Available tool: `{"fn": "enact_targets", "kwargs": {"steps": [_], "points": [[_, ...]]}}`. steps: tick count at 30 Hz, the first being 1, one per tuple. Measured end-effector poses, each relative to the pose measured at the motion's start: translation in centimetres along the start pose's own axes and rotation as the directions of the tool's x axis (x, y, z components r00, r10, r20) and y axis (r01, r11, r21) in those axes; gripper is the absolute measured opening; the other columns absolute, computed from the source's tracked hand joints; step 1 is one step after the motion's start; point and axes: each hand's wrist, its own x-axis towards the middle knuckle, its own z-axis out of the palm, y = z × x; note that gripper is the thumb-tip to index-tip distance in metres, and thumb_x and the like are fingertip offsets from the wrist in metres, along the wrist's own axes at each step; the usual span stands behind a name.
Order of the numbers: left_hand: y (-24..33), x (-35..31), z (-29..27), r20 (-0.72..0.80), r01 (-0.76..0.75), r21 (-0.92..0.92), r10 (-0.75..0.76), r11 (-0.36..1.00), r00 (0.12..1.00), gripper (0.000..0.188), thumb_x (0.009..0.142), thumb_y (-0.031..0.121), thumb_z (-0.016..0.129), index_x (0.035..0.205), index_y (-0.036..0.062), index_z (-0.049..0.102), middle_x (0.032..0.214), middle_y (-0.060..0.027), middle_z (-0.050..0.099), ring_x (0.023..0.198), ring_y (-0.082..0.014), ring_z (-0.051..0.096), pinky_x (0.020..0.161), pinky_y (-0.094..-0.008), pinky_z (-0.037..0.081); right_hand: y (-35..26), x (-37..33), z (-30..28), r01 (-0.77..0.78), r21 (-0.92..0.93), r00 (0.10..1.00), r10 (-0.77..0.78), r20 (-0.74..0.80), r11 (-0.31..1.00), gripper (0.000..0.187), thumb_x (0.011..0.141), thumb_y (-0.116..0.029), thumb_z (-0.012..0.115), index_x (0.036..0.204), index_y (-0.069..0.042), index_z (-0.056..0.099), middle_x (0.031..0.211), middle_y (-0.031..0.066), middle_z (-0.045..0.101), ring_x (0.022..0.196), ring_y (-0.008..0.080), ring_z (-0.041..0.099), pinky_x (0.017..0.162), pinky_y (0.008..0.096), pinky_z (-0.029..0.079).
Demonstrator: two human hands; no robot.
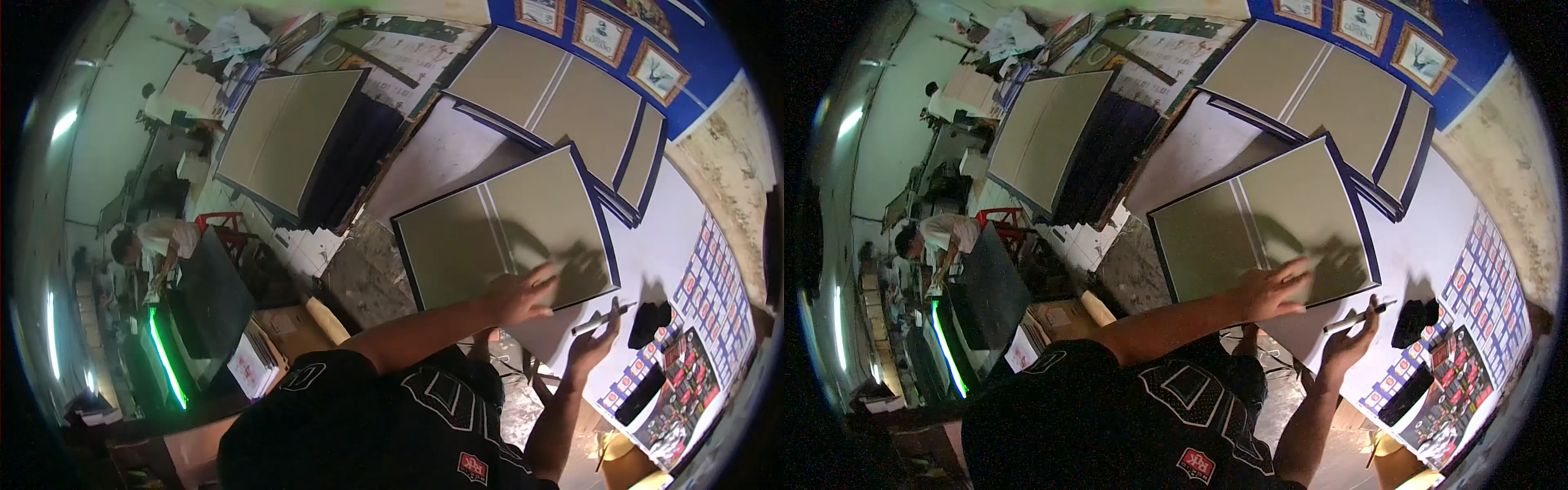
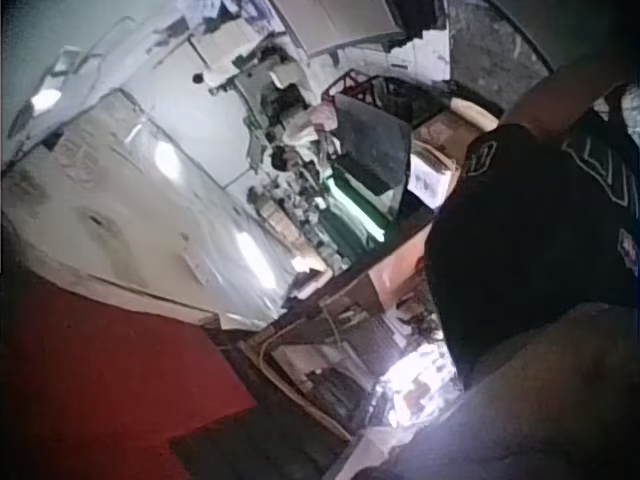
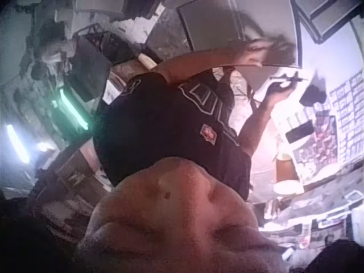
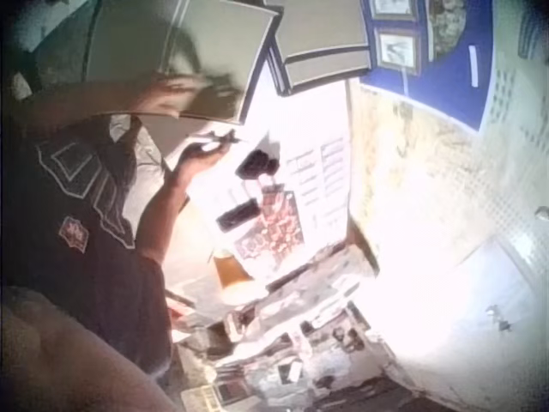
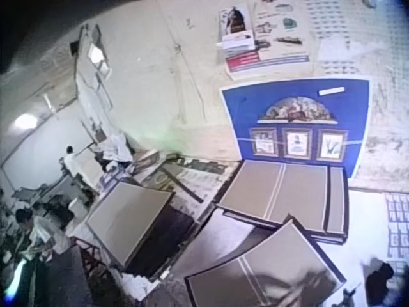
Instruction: The person marks the edges of booklets using a marker, wipes the surfaces by hand, and stacks the booklets on a table.
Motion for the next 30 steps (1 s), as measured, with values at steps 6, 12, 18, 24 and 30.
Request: {"fn": "enact_targets", "kwargs": {"steps": [6, 12, 18, 24, 30], "points": [[-2.0, 0.0, 2.2, -0.143, 0.147, 0.172, -0.123, 0.974, 0.982, 0.077, 0.083, 0.050, 0.070, 0.142, 0.0053, 0.047, 0.155, -0.0248, 0.028, 0.104, -0.0382, 0.066, 0.079, -0.0443, 0.058, -0.4, 3.7, 2.3, 0.222, -0.247, 0.897, -0.098, 0.430, 0.943, 0.062, 0.083, -0.003, 0.062, 0.141, 0.002, 0.041, 0.139, 0.0221, 0.052, 0.134, 0.0366, 0.045, 0.117, 0.0502, 0.024], [-0.4, -3.3, -0.7, -0.130, 0.242, 0.204, -0.219, 0.949, 0.967, 0.069, 0.086, 0.052, 0.068, 0.135, 0.0053, 0.052, 0.147, -0.0263, 0.039, 0.108, -0.0382, 0.064, 0.074, -0.0447, 0.059, 0.5, -1.1, 5.4, 0.450, -0.190, 0.838, -0.339, 0.427, 0.873, 0.064, 0.083, -0.015, 0.070, 0.140, -0.001, 0.043, 0.142, 0.0185, 0.049, 0.130, 0.0369, 0.046, 0.116, 0.0451, 0.033], [-1.7, -3.0, -0.2, -0.293, 0.142, 0.323, -0.044, 0.936, 0.955, 0.053, 0.090, 0.047, 0.064, 0.124, 0.0066, 0.061, 0.139, -0.0165, 0.051, 0.094, -0.0304, 0.069, 0.066, -0.0407, 0.058, -0.2, -0.6, 1.5, 0.048, 0.253, 0.997, -0.062, 0.047, 0.966, 0.060, 0.088, -0.042, 0.072, 0.122, -0.003, 0.042, 0.110, 0.0185, 0.062, 0.105, 0.0267, 0.061, 0.089, 0.0406, 0.048], [-0.5, 6.7, -0.8, -0.192, 0.007, 0.279, 0.049, 0.960, 0.980, 0.048, 0.084, 0.035, 0.076, 0.125, 0.0128, 0.065, 0.136, -0.0159, 0.052, 0.099, -0.0300, 0.067, 0.072, -0.0366, 0.058, -0.1, 0.7, 0.7, -0.206, 0.306, 0.979, 0.193, 0.070, 0.930, 0.035, 0.091, -0.016, 0.062, 0.118, 0.002, 0.049, 0.091, 0.0141, 0.067, 0.077, 0.0204, 0.064, 0.072, 0.0324, 0.052], [-2.7, 7.5, -0.2, -0.168, -0.065, 0.187, 0.097, 0.980, 0.981, 0.049, 0.082, 0.036, 0.078, 0.126, 0.0162, 0.067, 0.136, -0.0158, 0.053, 0.098, -0.0290, 0.068, 0.074, -0.0368, 0.059, -0.4, 2.5, 1.8, 0.005, -0.022, 0.980, -0.001, 0.200, 1.000, 0.031, 0.083, -0.011, 0.066, 0.110, 0.000, 0.056, 0.084, 0.0129, 0.067, 0.071, 0.0279, 0.063, 0.071, 0.0361, 0.049]]}}
